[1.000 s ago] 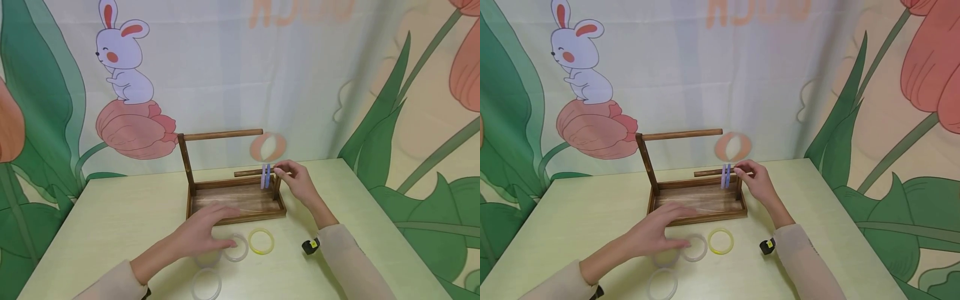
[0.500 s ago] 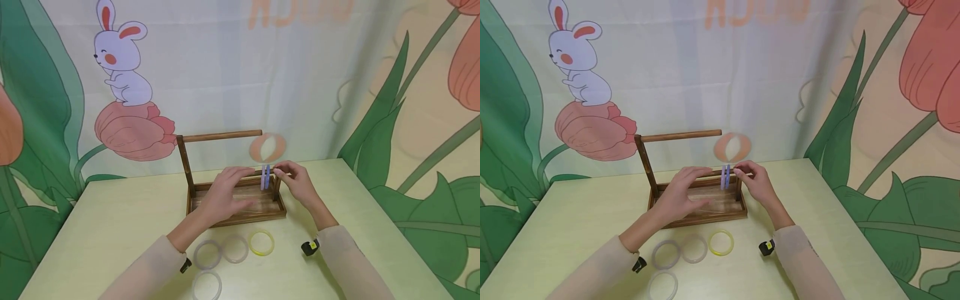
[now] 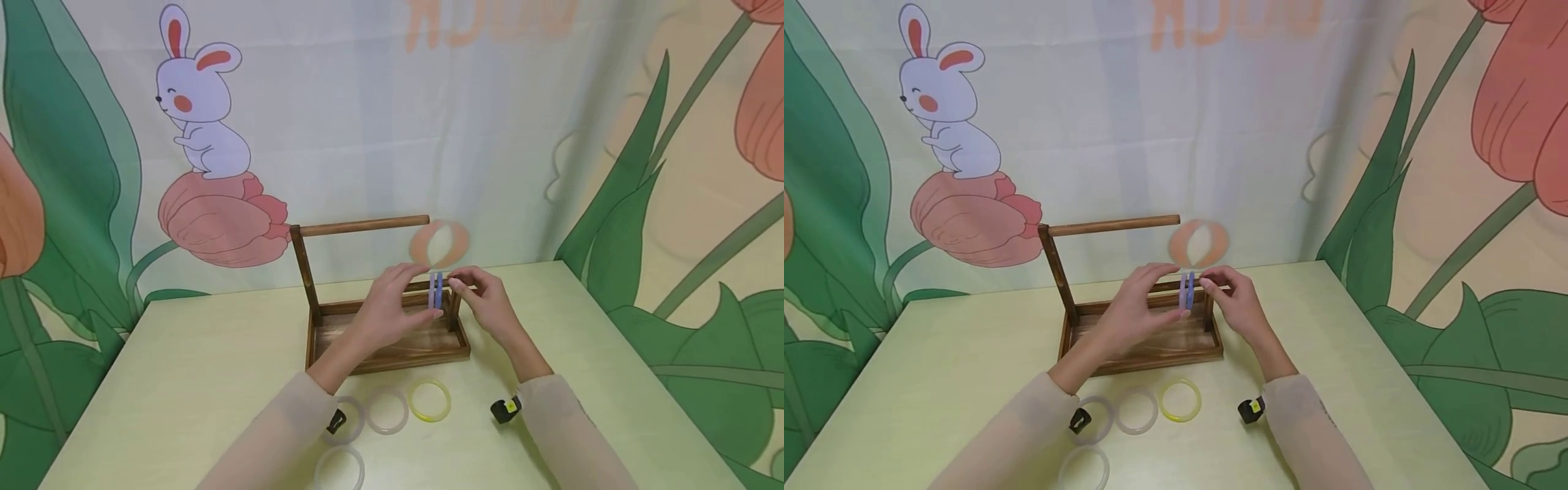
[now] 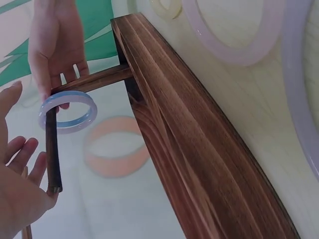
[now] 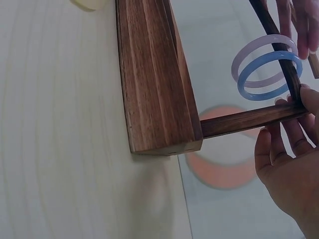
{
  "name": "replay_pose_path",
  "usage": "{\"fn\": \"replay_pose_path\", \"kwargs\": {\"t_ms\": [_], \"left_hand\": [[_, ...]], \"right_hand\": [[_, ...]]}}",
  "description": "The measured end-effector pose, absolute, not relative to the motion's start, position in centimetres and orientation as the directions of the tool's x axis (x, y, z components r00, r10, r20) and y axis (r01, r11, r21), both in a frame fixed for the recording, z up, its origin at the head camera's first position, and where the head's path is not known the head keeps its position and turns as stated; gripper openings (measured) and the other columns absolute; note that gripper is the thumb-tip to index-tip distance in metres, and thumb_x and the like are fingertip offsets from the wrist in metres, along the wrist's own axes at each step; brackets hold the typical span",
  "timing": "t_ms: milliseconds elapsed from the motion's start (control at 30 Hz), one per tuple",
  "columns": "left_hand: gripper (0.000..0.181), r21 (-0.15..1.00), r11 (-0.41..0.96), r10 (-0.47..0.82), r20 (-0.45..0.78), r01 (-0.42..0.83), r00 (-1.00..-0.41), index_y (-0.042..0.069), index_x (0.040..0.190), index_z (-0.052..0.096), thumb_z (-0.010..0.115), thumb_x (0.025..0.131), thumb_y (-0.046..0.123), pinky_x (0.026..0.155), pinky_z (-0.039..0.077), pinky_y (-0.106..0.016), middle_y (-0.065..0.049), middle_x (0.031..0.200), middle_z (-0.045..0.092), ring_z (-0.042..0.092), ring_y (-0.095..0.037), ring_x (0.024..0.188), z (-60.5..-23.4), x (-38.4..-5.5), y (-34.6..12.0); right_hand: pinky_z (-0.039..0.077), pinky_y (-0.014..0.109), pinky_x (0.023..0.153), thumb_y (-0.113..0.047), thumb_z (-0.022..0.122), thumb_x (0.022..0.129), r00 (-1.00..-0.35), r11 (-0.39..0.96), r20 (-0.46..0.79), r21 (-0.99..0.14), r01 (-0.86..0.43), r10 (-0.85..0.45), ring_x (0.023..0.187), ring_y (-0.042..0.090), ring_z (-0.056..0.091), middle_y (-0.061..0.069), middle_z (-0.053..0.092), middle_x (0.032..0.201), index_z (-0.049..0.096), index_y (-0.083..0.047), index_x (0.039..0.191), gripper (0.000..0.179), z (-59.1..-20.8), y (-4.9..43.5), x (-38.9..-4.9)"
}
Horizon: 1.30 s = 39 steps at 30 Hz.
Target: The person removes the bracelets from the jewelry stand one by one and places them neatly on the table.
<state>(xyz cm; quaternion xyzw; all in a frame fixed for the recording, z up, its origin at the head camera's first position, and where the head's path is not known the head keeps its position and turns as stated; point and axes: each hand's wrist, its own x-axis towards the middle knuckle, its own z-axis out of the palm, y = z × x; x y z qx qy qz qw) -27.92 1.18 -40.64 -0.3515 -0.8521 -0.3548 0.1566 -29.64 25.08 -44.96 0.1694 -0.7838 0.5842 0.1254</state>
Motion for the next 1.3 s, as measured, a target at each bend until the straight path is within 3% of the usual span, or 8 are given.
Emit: {"fn": "replay_pose_path", "kwargs": {"t_ms": [200,433,667,833,1067,1300], "left_hand": [[0.075,0.455,0.552,0.511,0.478,0.699,-0.715,0.02,0.144,0.049,0.078,0.082,0.05,0.107,0.04,-0.036,0.006,0.139,0.053,0.047,-0.015,0.13,-40.9,-28.6,2.0],[0.076,0.413,0.599,0.527,0.441,0.686,-0.727,0.019,0.145,0.048,0.075,0.083,0.053,0.105,0.043,-0.04,0.004,0.141,0.054,0.052,-0.018,0.128,-41.3,-29.3,2.2],[0.074,0.392,0.636,0.513,0.429,0.665,-0.744,0.024,0.147,0.047,0.07,0.085,0.059,0.103,0.042,-0.046,0.006,0.144,0.053,0.051,-0.016,0.13,-41.6,-29.1,2.5],[0.068,0.388,0.631,0.512,0.443,0.672,-0.736,0.023,0.144,0.051,0.072,0.087,0.053,0.101,0.043,-0.045,0.007,0.142,0.055,0.052,-0.015,0.129,-41.7,-29.1,2.6],[0.062,0.398,0.619,0.516,0.444,0.677,-0.733,0.022,0.142,0.052,0.073,0.089,0.045,0.1,0.043,-0.044,0.008,0.139,0.058,0.054,-0.015,0.127,-41.8,-29.1,3.0],[0.066,0.415,0.634,0.509,0.411,0.652,-0.756,0.022,0.143,0.051,0.073,0.087,0.049,0.101,0.043,-0.043,0.008,0.139,0.058,0.054,-0.014,0.126,-41.7,-29.1,2.6]], "right_hand": [[0.05,0.027,0.078,-0.025,0.062,0.1,-0.915,0.239,0.386,-0.884,-0.403,-0.114,0.097,0.035,0.059,0.02,0.066,0.107,0.067,-0.007,0.115,0.025,-44.8,25.1,-29.2],[0.051,0.027,0.079,-0.03,0.062,0.099,-0.912,0.257,0.393,-0.875,-0.411,-0.12,0.097,0.025,0.061,0.01,0.067,0.107,0.067,-0.013,0.114,0.023,-45.4,25.1,-29.7],[0.051,0.027,0.079,-0.027,0.061,0.1,-0.903,0.262,0.406,-0.865,-0.428,-0.138,0.098,0.029,0.061,0.009,0.067,0.106,0.067,-0.009,0.116,0.025,-45.2,25.3,-29.8],[0.052,0.027,0.08,-0.024,0.061,0.1,-0.905,0.253,0.401,-0.869,-0.425,-0.141,0.099,0.031,0.06,0.011,0.067,0.106,0.066,-0.006,0.117,0.026,-45.4,25.4,-30.0],[0.053,0.034,0.08,-0.013,0.06,0.1,-0.912,0.231,0.381,-0.883,-0.408,-0.155,0.1,0.042,0.058,0.024,0.064,0.109,0.064,0.003,0.117,0.024,-43.9,25.3,-28.8],[0.053,0.032,0.079,-0.014,0.06,0.1,-0.914,0.27,0.374,-0.874,-0.404,-0.159,0.1,0.04,0.059,0.022,0.066,0.108,0.064,0.003,0.117,0.024,-42.4,24.6,-27.8]]}}
